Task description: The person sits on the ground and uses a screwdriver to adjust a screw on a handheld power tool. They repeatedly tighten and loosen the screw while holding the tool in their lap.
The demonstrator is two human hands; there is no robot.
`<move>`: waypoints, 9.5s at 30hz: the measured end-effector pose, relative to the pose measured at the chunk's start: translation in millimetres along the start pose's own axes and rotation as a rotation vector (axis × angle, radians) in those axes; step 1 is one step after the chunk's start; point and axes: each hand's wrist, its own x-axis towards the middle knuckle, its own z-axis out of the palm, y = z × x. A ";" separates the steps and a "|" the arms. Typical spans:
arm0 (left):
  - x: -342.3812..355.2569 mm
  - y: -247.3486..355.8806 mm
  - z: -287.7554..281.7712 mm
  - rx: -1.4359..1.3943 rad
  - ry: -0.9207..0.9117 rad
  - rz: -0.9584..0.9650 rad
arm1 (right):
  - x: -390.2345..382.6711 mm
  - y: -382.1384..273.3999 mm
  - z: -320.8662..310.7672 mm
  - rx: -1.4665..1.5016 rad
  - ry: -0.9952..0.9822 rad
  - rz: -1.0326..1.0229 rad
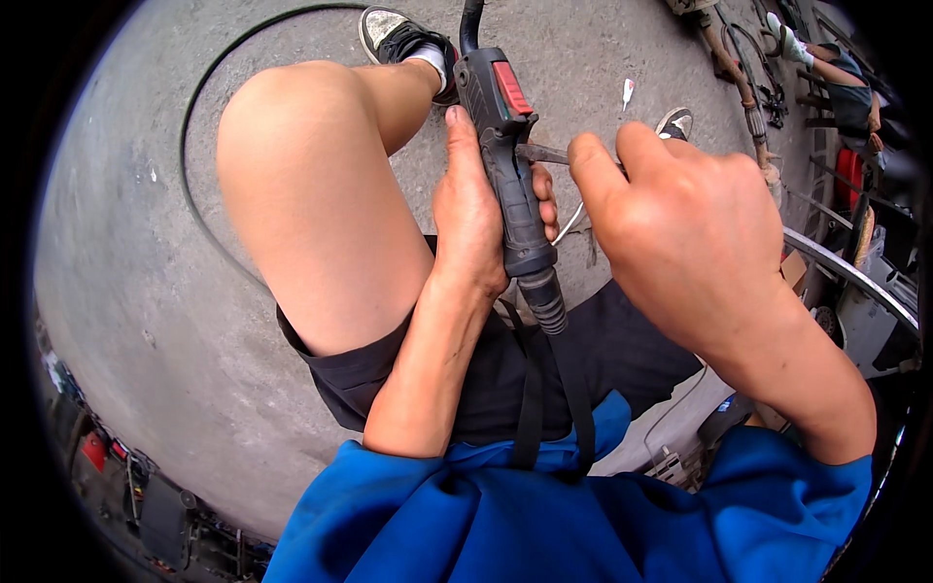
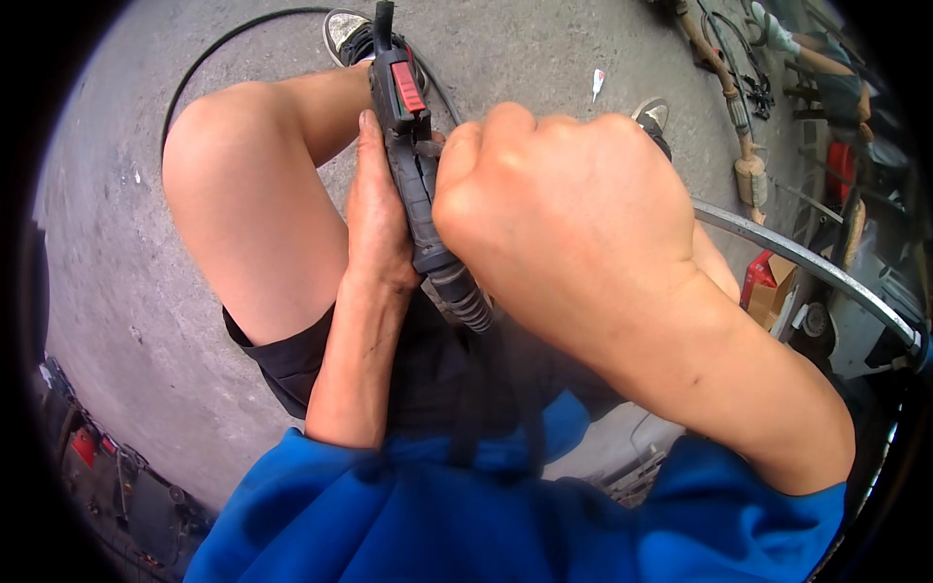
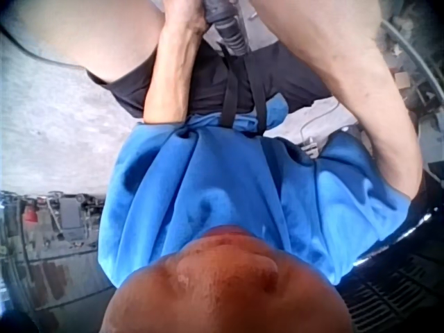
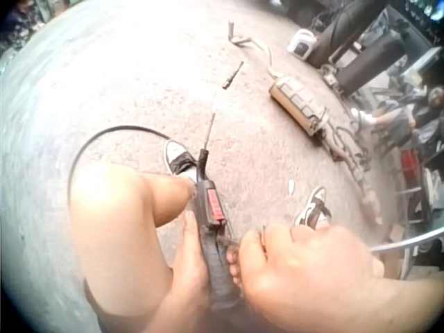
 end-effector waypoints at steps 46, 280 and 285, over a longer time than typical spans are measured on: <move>-4.1 9.0 -7.5 -0.227 -0.211 -0.040 | -27.1 -16.8 1.0 0.125 0.200 0.170; 78.2 -79.3 143.0 0.406 -0.468 0.040 | -82.7 55.0 124.0 1.461 0.857 1.323; 77.3 -81.1 143.9 0.426 -0.475 0.037 | -84.4 59.5 127.2 1.347 0.808 1.286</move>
